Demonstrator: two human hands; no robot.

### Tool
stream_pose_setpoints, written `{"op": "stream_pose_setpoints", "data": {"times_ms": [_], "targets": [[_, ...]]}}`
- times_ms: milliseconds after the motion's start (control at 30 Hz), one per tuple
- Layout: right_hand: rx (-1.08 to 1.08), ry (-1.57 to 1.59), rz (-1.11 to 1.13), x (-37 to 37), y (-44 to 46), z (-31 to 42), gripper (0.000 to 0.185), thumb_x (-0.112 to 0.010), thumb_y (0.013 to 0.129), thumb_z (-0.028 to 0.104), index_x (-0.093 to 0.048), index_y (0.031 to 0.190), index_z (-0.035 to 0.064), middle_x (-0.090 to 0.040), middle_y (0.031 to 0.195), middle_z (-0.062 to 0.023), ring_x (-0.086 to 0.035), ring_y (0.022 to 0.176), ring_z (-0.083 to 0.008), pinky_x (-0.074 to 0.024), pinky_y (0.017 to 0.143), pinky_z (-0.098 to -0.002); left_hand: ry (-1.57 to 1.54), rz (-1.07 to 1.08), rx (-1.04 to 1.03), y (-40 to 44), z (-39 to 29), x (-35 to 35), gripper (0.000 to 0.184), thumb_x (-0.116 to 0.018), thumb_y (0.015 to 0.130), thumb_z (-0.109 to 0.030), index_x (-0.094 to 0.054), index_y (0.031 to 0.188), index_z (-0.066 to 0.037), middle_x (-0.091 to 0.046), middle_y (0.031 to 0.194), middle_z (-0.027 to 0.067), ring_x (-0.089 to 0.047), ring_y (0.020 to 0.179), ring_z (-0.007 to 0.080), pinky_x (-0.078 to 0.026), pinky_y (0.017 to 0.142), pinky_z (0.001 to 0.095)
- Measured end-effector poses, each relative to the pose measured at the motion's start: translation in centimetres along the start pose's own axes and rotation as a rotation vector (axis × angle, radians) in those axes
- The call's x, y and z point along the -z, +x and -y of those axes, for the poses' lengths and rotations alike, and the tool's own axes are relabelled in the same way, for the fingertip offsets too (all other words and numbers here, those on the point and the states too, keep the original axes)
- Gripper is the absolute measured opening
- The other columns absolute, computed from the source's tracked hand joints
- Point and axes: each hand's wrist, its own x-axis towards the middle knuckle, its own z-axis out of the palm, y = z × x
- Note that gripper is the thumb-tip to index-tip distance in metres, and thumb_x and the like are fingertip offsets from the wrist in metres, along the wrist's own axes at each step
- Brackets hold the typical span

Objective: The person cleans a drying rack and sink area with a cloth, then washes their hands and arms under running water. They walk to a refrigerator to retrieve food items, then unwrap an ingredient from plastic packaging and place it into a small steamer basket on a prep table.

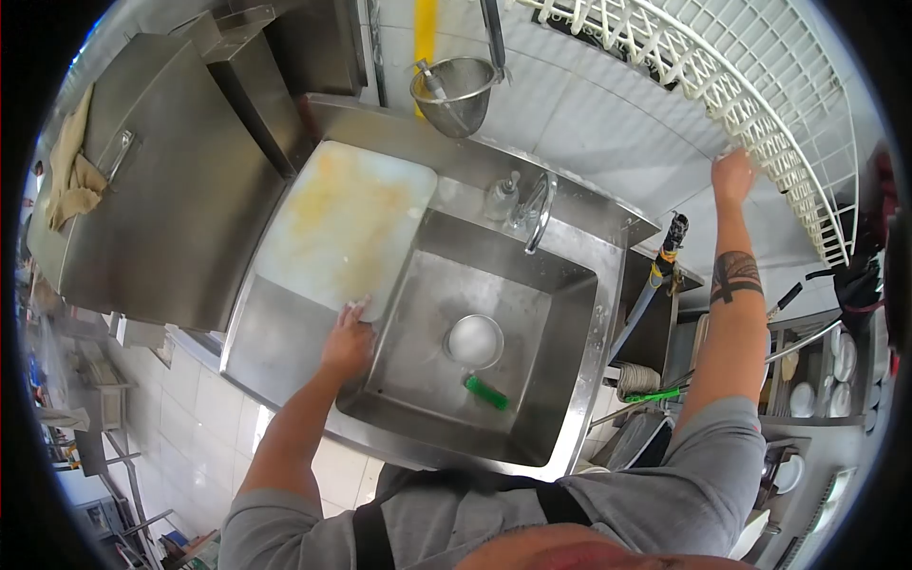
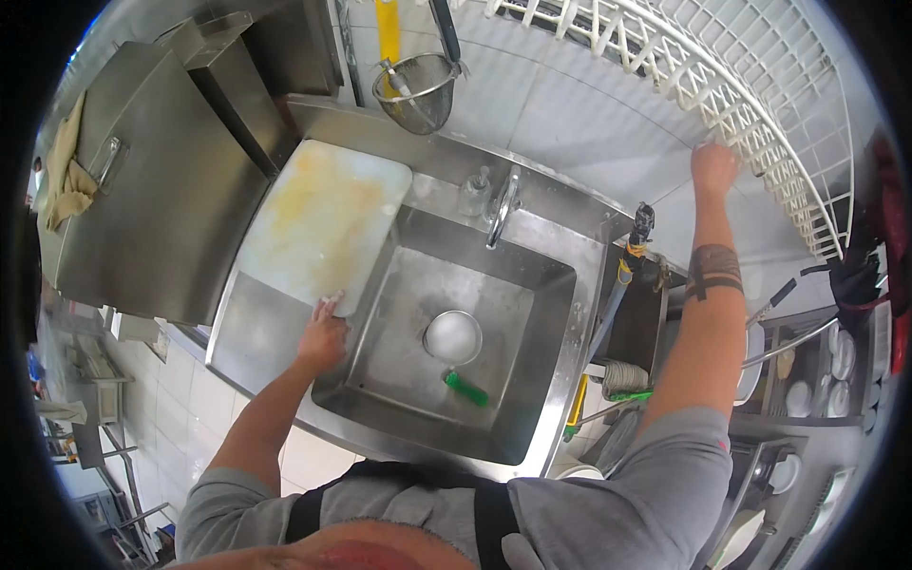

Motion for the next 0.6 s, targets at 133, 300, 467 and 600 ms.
{"op": "stream_pose_setpoints", "data": {"times_ms": [133,300,467,600], "targets": [[0.378,0.101,-0.432,-2.9,-3.6,3.9,0.035,-0.060,0.085,0.007,-0.067,0.119,0.0041,-0.060,0.139,-0.0220,-0.055,0.131,-0.0373,-0.0472,0.108,-0.0480,-0.060,0.042,0.098,-0.1,-0.9,0.9,0.013,-0.064,0.086,-0.014,-0.076,0.088,-0.008,-0.043,0.158,0.0087,-0.039,0.145,0.0405,-0.033,0.122,0.0492],[1.144,0.100,-0.658,1.0,-3.7,13.0,0.040,-0.054,0.089,-0.001,-0.064,0.127,0.0034,-0.053,0.152,-0.0089,-0.046,0.144,-0.0323,-0.0443,0.115,-0.0455,0.006,-0.041,0.004,-0.4,0.5,-0.6,0.014,-0.063,0.085,-0.014,-0.076,0.086,-0.008,-0.042,0.159,0.0086,-0.037,0.146,0.0416,-0.033,0.122,0.0488],[1.255,0.182,-0.897,6.0,-1.8,25.8,0.040,-0.059,0.087,0.004,-0.065,0.127,0.0063,-0.055,0.150,-0.0077,-0.056,0.133,-0.0306,-0.0520,0.104,-0.0421,-0.068,0.034,0.193,0.0,-0.8,0.6,0.016,-0.063,0.084,-0.014,-0.077,0.088,-0.007,-0.044,0.158,0.0089,-0.036,0.148,0.0352,-0.030,0.124,0.0471],[1.220,0.109,-0.856,4.6,0.6,24.1,0.042,-0.056,0.091,0.011,-0.064,0.132,0.0134,-0.061,0.143,-0.0003,-0.071,0.107,-0.0288,-0.0604,0.083,-0.0379,-0.035,-0.013,-0.027,-0.1,0.7,-0.8,0.016,-0.063,0.084,-0.014,-0.077,0.087,-0.006,-0.045,0.158,0.0096,-0.039,0.146,0.0366,-0.032,0.123,0.0463]]}}
